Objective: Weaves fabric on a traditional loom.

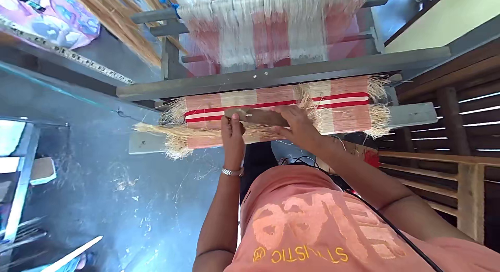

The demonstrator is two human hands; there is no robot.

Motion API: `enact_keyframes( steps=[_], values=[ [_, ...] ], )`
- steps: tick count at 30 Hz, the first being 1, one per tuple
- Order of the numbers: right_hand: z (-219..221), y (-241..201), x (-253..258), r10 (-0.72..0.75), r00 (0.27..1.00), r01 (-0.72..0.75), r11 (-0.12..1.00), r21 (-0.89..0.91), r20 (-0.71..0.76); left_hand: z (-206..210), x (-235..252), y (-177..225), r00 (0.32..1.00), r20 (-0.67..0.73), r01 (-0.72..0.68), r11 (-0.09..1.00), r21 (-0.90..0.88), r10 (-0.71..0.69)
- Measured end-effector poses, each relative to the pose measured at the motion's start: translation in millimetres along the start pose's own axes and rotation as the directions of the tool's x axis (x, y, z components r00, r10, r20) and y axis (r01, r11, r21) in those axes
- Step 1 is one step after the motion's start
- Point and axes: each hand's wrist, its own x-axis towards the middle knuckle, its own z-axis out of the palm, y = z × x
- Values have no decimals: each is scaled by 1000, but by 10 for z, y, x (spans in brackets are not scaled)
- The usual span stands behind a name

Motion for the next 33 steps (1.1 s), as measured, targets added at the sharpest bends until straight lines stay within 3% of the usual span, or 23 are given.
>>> enact_keyframes(
  steps=[2, 4, 5, 7, 9, 10, 11, 16, 20, 24, 29, 33],
  values=[
    [-116, 113, -7, 56, 998, -55, 997, 51, -16, -148, 53, -26, 999, 10, 32, 993, -118, -31],
    [-416, 446, 46, 179, 965, -169, 983, 65, -193, -351, 100, -25, 997, -40, 49, 967, -252, -61],
    [-635, 699, 63, 263, 914, -247, 965, 92, -308, -477, 104, -5, 994, -79, 49, 948, -315, -77],
    [-1049, 1315, 25, 436, 717, -396, 897, 196, -545, -758, 98, 32, 984, -150, 28, 916, -400, -96],
    [-1336, 1824, -38, 613, 498, -510, 779, 364, -614, -992, 111, 75, 974, -203, 2, 903, -429, -98],
    [-1414, 1984, -42, 665, 444, -546, 732, 407, -601, -1067, 130, 90, 964, -243, -13, 901, -433, -103],
    [-1444, 2085, -35, 691, 431, -573, 707, 415, -581, -1119, 159, 102, 949, -294, -26, 899, -437, -115],
    [-1427, 2270, 29, 687, 533, -619, 715, 326, -494, -1306, 450, 38, 861, -473, -64, 882, -468, -188],
    [-1512, 2471, 454, 705, 537, -637, 699, 324, -464, -1572, 778, -106, 794, -582, -134, 882, -451, -177],
    [-1618, 2844, 1059, 632, 551, -594, 756, 276, -545, -1915, 1155, -227, 709, -685, -192, 890, -414, -166],
    [-1752, 3093, 1651, 622, 476, -632, 734, 250, -621, -2214, 1668, -389, 639, -750, -150, 928, -342, -173],
    [-1760, 3018, 1717, 628, 463, -646, 722, 247, -626, -2152, 2108, -396, 552, -814, -124, 948, -295, -181]
  ],
)
